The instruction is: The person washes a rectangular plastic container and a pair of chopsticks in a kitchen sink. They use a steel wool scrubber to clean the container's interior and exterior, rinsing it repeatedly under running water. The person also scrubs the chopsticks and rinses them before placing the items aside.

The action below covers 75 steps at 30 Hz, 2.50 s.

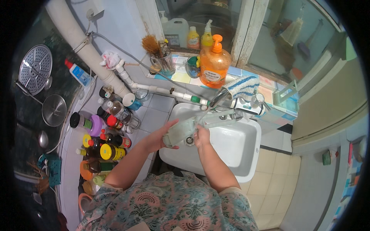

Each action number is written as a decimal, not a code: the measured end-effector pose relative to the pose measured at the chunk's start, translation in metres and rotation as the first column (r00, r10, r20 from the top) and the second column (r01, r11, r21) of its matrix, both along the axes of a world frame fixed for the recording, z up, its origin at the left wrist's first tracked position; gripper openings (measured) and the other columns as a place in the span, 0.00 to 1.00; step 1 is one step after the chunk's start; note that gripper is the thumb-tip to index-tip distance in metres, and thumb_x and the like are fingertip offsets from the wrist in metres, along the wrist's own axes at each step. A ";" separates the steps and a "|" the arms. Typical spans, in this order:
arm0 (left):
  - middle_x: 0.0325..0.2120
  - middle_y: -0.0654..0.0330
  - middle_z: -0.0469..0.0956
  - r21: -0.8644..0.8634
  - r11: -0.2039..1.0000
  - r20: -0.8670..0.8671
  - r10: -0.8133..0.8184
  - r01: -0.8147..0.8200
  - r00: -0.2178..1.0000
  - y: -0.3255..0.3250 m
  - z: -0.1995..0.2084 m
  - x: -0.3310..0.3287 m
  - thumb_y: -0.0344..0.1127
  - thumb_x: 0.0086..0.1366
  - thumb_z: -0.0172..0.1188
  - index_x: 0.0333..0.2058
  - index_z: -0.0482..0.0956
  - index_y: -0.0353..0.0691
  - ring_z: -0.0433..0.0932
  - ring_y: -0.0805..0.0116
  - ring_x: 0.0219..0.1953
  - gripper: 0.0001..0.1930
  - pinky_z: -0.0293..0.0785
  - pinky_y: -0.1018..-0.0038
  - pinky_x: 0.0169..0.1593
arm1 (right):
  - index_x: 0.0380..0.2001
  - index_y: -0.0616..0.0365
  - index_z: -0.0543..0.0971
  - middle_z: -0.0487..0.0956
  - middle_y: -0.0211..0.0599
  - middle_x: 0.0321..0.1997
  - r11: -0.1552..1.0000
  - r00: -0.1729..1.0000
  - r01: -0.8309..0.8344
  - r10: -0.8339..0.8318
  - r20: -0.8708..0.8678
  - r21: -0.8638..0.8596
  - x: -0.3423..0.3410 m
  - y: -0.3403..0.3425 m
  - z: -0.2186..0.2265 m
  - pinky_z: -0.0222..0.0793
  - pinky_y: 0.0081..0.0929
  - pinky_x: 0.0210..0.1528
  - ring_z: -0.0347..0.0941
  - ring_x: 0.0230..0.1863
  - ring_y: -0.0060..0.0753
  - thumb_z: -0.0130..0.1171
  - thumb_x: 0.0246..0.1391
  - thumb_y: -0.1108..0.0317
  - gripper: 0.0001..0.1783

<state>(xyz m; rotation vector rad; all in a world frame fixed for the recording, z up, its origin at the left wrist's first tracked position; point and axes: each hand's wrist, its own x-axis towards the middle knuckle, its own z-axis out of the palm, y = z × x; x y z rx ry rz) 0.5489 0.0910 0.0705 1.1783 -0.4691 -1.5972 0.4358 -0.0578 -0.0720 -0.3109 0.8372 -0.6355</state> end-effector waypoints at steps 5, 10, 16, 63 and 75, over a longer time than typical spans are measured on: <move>0.52 0.56 0.66 0.005 0.997 0.235 -0.079 0.080 0.969 -0.007 -0.016 0.013 0.41 0.61 0.54 0.62 0.53 0.44 0.69 0.68 0.49 0.33 0.69 0.70 0.47 | 0.44 0.63 0.69 0.73 0.39 0.37 0.992 0.993 0.119 -0.120 0.013 0.049 -0.011 0.001 -0.006 0.67 0.24 0.32 0.70 0.33 0.32 0.45 0.46 0.80 0.19; 0.47 0.56 0.71 0.032 0.991 0.331 -0.134 0.130 0.934 -0.016 -0.037 0.045 0.34 0.59 0.54 0.55 0.65 0.35 0.71 0.70 0.46 0.25 0.68 0.73 0.47 | 0.47 0.66 0.67 0.72 0.40 0.40 0.980 0.981 0.148 -0.163 -0.106 -0.135 -0.036 0.001 -0.001 0.69 0.27 0.40 0.70 0.38 0.32 0.45 0.47 0.80 0.20; 0.44 0.56 0.73 0.046 0.989 0.355 -0.149 0.142 0.923 -0.024 -0.058 0.064 0.34 0.59 0.53 0.49 0.71 0.32 0.72 0.70 0.45 0.20 0.68 0.73 0.48 | 0.60 0.66 0.55 0.69 0.41 0.50 0.949 0.983 -0.055 -0.002 -0.183 -0.310 -0.052 0.010 0.038 0.66 0.27 0.50 0.69 0.47 0.31 0.48 0.52 0.77 0.31; 0.46 0.50 0.70 0.104 0.945 0.917 -0.212 0.311 0.338 -0.091 -0.163 0.007 0.32 0.57 0.51 0.45 0.74 0.39 0.70 0.58 0.49 0.16 0.66 0.69 0.51 | 0.55 0.60 0.58 0.66 0.45 0.51 0.765 0.802 -0.516 0.274 -0.531 -0.385 -0.134 -0.010 0.050 0.72 0.28 0.43 0.73 0.44 0.36 0.63 0.39 0.76 0.38; 0.47 0.61 0.68 0.019 0.999 -0.201 0.037 -0.034 0.979 -0.071 -0.104 -0.034 0.42 0.63 0.54 0.51 0.65 0.39 0.69 0.67 0.50 0.21 0.67 0.68 0.53 | 0.49 0.56 0.63 0.69 0.37 0.44 0.498 0.761 -0.622 0.204 -0.616 -0.604 -0.084 -0.007 0.026 0.67 0.25 0.44 0.68 0.45 0.27 0.66 0.42 0.70 0.31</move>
